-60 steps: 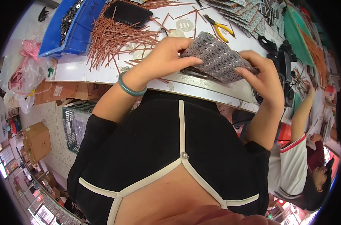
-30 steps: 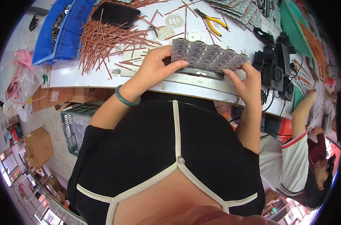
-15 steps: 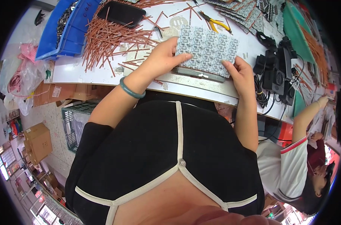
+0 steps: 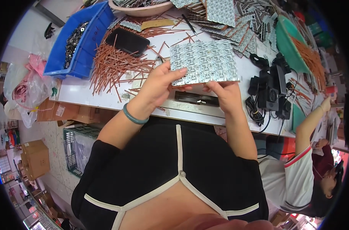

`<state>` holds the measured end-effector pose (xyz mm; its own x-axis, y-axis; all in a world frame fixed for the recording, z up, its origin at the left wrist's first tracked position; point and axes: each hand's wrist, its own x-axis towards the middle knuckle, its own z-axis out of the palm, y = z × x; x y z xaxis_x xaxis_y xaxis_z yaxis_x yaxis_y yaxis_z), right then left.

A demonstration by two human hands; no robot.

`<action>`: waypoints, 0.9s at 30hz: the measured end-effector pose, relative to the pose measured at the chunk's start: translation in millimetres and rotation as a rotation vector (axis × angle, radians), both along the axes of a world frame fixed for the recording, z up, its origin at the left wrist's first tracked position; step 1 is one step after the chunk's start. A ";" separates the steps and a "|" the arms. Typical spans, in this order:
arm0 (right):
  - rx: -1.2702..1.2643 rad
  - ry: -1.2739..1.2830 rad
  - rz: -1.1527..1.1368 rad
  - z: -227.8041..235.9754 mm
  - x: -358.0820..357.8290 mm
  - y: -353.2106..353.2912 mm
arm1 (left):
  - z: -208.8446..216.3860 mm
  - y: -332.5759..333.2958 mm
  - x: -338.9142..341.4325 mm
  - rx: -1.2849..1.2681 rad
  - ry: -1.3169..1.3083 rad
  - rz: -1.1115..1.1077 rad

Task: Assemble cylindrical battery cells into plastic grids and apply insulation layers to create battery packs.

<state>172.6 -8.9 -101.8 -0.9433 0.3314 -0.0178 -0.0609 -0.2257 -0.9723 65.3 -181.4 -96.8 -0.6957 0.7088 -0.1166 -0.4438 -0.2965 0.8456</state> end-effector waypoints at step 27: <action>-0.168 0.029 -0.144 -15.9 27.0 11.3 | -26.6 -11.4 1.4 0.043 0.086 -0.027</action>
